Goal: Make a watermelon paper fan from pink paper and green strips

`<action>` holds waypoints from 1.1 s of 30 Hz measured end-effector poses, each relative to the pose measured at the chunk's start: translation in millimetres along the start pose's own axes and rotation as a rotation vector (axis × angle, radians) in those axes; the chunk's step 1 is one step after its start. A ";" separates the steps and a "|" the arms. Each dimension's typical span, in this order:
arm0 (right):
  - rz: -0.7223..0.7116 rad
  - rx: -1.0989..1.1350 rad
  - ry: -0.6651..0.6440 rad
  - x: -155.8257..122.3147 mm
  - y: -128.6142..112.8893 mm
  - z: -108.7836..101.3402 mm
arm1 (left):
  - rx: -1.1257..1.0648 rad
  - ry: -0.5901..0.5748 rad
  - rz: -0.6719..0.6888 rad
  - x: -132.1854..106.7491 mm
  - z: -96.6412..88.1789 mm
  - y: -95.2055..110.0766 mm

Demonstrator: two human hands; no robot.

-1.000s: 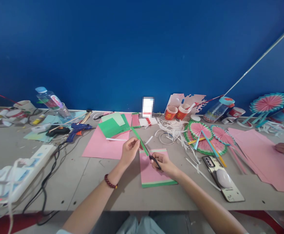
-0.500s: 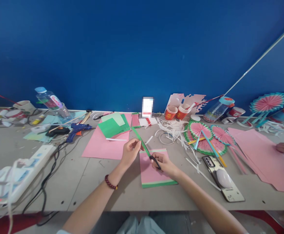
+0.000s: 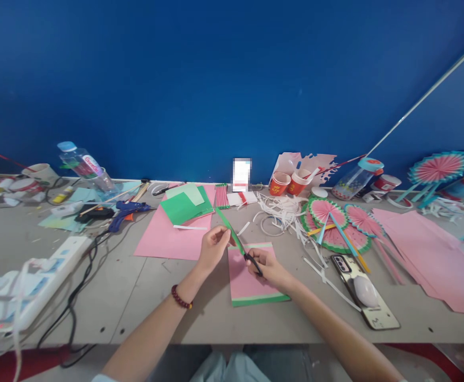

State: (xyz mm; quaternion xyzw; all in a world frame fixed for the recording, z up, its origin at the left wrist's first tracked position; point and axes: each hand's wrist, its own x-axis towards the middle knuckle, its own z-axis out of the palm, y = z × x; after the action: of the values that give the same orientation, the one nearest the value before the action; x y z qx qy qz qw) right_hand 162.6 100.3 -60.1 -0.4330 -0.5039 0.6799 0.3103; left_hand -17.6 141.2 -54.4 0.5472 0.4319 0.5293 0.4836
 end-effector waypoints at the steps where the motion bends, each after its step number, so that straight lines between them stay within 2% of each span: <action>1: -0.001 0.002 0.003 -0.2 -0.8 0.5 | -0.003 0.000 0.000 -0.1 0.2 -0.3; 15: -0.003 -0.011 0.012 0.9 1.2 -0.9 | -0.013 -0.016 -0.008 0.4 -1.2 -0.5; 21: -0.001 -0.013 0.001 2.6 7.1 -3.3 | -0.033 0.037 -0.012 3.2 -4.7 -1.8; 25: -0.005 -0.018 0.002 3.6 10.5 -4.8 | -0.007 0.024 0.012 3.9 -5.7 -1.0; 33: -0.006 0.007 -0.021 2.6 5.3 -2.3 | 0.009 0.011 0.014 2.2 -3.4 0.9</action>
State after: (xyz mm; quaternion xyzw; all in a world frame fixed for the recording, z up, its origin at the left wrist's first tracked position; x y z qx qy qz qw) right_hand 163.6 101.9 -66.1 -0.4231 -0.5062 0.6852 0.3085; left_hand -20.9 143.5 -53.2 0.5493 0.4331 0.5337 0.4752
